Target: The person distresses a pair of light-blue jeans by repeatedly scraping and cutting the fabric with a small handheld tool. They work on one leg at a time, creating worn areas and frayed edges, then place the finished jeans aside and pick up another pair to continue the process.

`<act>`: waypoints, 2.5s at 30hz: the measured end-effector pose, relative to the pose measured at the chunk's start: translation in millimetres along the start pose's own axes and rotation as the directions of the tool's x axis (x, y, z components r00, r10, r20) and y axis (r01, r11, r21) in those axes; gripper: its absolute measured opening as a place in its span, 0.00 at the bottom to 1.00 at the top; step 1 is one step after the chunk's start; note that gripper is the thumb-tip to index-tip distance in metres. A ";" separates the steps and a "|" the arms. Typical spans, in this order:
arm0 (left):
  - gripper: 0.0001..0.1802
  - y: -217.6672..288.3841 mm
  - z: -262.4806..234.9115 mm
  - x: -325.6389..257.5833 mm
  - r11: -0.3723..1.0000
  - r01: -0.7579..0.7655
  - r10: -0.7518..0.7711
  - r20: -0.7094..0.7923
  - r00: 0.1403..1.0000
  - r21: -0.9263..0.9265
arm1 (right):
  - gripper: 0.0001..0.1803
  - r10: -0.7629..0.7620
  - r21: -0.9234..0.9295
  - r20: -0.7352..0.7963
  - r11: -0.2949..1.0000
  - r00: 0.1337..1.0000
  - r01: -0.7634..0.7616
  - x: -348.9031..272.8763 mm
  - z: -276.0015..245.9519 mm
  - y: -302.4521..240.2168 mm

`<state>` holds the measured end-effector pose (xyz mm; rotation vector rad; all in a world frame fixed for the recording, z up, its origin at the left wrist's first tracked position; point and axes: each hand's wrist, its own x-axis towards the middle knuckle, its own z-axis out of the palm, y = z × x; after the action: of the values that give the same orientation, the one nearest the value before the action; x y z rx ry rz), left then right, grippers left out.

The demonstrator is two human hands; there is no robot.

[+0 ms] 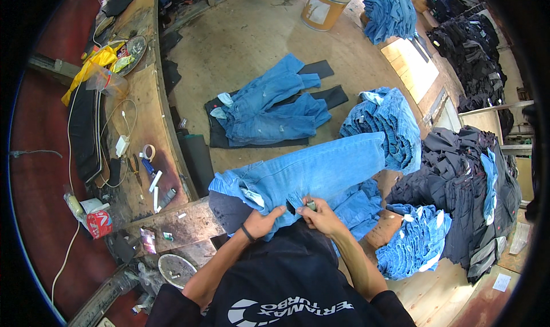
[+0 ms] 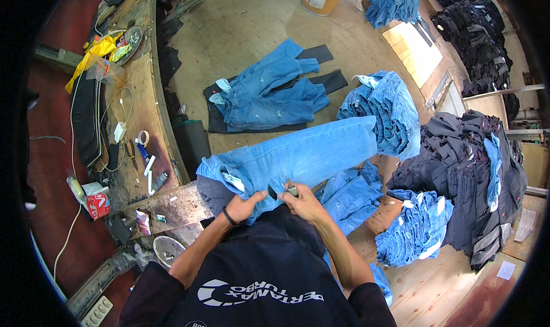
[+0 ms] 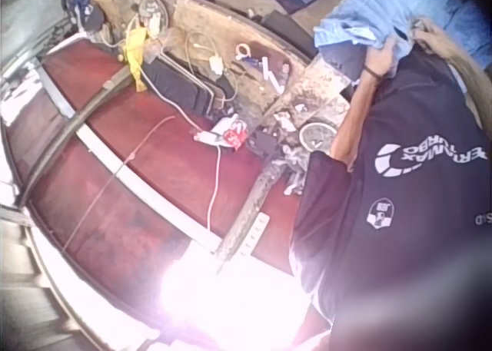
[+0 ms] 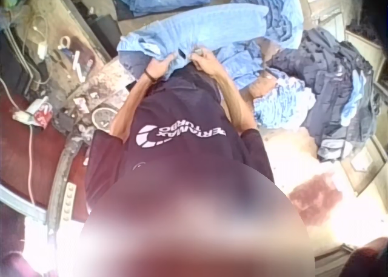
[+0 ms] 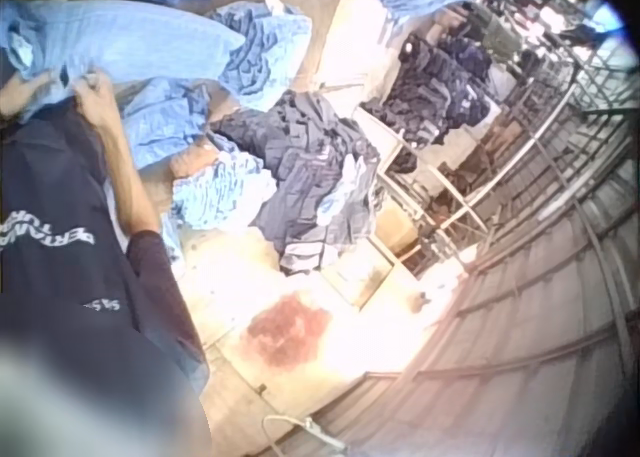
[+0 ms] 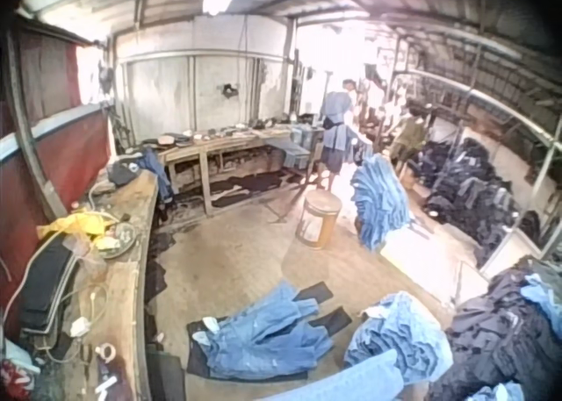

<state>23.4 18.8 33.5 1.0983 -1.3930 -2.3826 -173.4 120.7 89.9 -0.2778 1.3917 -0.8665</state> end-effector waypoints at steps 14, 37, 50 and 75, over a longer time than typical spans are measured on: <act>0.28 6.1 -5.3 -2.5 0.999 -0.033 0.030 0.076 0.997 0.043 | 0.12 -0.047 0.002 0.052 0.999 0.998 0.046 -5.3 0.5 2.1; 0.22 -1.0 -2.0 5.0 0.992 0.124 -0.123 0.058 0.991 -0.023 | 0.11 0.017 -0.165 0.038 0.986 0.999 -0.010 -8.6 -5.6 -1.4; 0.23 -2.3 3.9 7.8 0.985 -0.091 0.087 0.033 0.996 0.145 | 0.14 -0.126 -0.248 0.090 0.958 0.988 0.145 -7.0 -4.6 -1.6; 0.31 7.5 -16.9 4.6 0.964 0.225 -0.186 0.251 0.950 -0.138 | 0.16 -0.198 0.003 -0.286 0.978 0.937 0.207 -23.9 12.1 18.5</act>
<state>29.9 1.0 32.2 0.9874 -1.1655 -2.8008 -154.0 145.4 98.1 -0.2825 1.6341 -1.1338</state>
